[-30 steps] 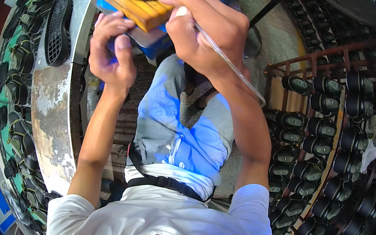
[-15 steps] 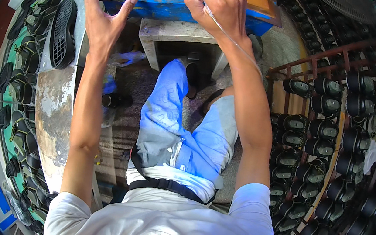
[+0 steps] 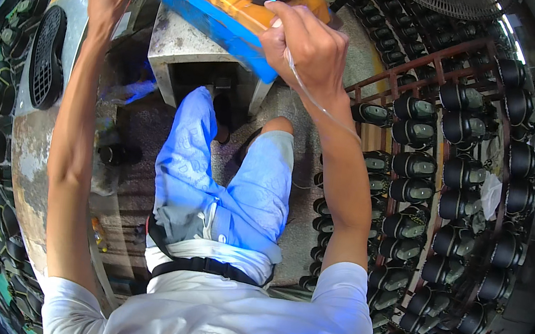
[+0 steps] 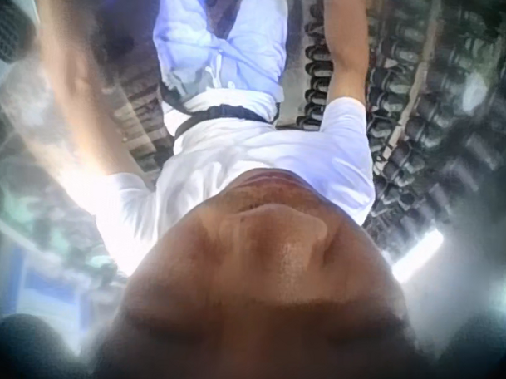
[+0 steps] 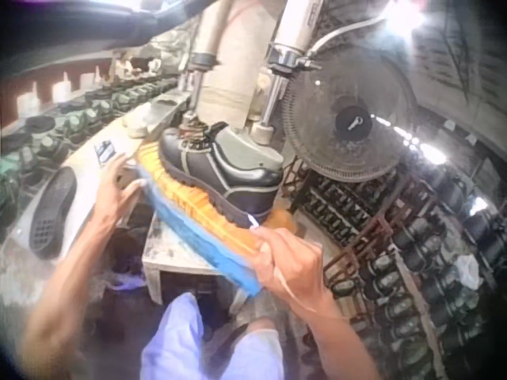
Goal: The person applies glue to the bottom edges of multiple shoes using a thin applicator tool, and places each shoe back onto a rack.
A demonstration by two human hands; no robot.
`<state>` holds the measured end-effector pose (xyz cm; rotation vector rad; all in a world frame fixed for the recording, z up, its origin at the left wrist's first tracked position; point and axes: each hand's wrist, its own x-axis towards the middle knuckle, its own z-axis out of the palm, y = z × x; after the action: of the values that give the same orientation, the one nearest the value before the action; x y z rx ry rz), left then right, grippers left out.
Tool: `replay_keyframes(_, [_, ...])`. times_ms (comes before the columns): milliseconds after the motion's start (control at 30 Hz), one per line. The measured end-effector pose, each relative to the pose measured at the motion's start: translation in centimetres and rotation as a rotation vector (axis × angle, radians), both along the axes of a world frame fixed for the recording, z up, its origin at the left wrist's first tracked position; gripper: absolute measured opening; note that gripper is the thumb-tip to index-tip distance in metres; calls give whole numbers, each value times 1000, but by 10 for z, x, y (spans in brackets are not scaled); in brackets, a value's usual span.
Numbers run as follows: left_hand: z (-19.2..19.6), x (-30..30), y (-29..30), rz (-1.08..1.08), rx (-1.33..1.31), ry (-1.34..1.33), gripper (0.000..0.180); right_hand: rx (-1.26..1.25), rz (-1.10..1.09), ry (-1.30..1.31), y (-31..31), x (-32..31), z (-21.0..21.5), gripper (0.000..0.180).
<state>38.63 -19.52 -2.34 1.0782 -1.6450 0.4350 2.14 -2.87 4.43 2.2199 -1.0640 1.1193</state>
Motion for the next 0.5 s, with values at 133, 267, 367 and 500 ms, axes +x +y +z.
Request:
replay_keyframes(133, [-5, -86, 89, -531, -19, 166, 37, 29, 45, 27, 17, 14, 4, 31])
replay_keyframes(267, [-16, -93, 185, -598, 78, 44, 13, 41, 104, -17, 21, 29, 5, 33])
replay_keyframes(367, [-35, -57, 172, -476, 81, 223, 12, 50, 191, -94, 5, 46, -4, 31])
replay_keyframes(500, [-37, -27, 143, -279, 143, 382, 15, 49, 238, -184, -13, 72, -10, 29])
